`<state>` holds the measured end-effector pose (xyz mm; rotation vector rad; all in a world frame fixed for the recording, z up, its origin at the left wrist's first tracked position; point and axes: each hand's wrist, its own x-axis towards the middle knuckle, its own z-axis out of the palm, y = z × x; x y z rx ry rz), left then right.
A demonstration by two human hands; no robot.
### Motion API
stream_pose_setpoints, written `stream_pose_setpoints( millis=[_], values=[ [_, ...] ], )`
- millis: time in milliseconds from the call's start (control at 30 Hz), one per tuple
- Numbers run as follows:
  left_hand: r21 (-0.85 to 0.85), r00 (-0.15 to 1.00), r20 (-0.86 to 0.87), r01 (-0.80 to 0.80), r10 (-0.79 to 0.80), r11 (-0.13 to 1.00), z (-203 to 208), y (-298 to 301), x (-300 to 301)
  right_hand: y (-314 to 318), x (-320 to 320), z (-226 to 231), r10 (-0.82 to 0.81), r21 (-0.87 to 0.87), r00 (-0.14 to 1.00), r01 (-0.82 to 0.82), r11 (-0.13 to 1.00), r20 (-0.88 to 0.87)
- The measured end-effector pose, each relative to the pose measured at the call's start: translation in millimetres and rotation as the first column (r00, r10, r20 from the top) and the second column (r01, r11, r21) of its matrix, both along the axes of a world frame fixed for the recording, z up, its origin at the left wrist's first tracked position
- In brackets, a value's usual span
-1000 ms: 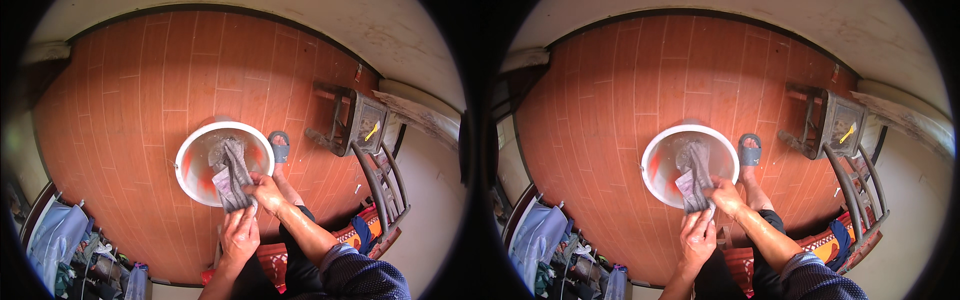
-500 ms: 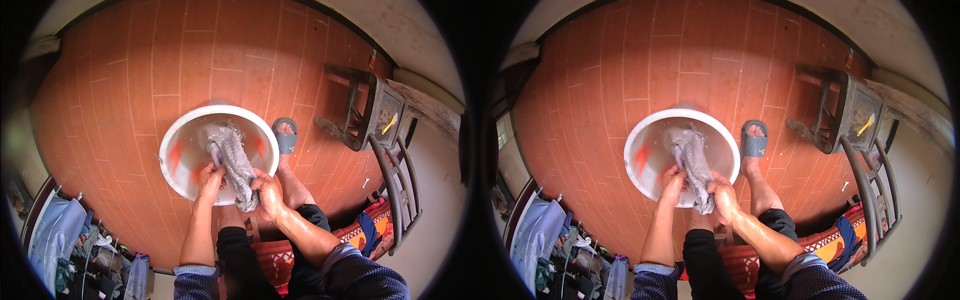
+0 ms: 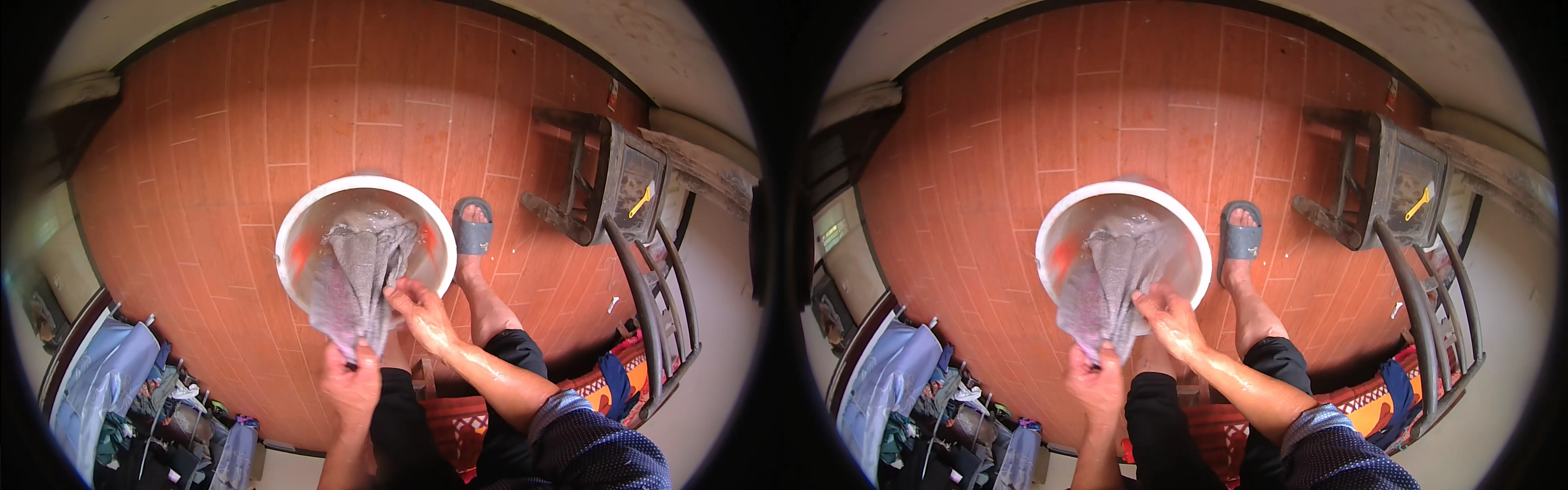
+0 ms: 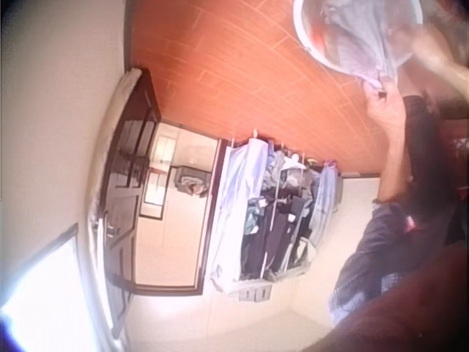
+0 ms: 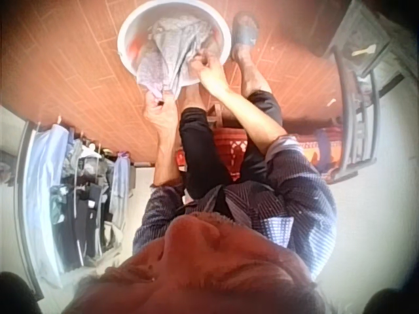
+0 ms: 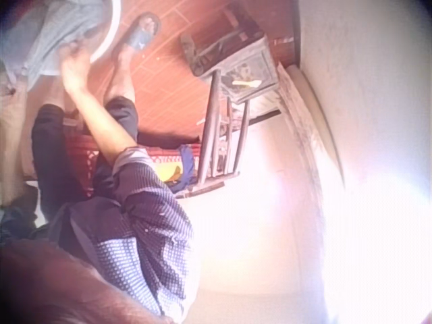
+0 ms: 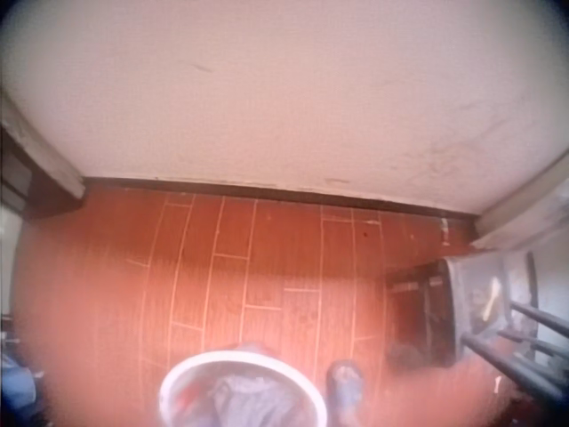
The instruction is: The person uses a utility knife to scrape debris from a window frame, then washes a cloth in a bucket of water and wipes the window frame with the cloth.
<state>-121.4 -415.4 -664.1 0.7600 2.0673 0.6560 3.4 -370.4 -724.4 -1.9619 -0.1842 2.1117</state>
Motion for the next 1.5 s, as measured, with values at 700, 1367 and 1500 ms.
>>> stream_pose_setpoints(
  millis=[700, 1367, 1500],
  values=[
    [-0.402, 0.960, 0.104, 0.280, -0.260, 0.872, -160.2, 67.0, -36.2, -6.6, -2.6, 17.8, 0.274, 0.249, 0.936, -0.218, 0.944, -0.221],
    [0.218, 0.698, -0.254, 0.716, -0.670, 0.663, 15.5, 13.0, 5.1, 0.6, -11.7, -4.2, -0.131, -0.205, 0.961, 0.081, 0.975, -0.244],
    [0.336, 0.859, 0.069, 0.460, -0.508, 0.822, 9.5, 5.1, -4.2, 4.2, -8.1, -2.1, -0.238, -0.233, 0.898, 0.158, 0.960, -0.370]
  ],
)
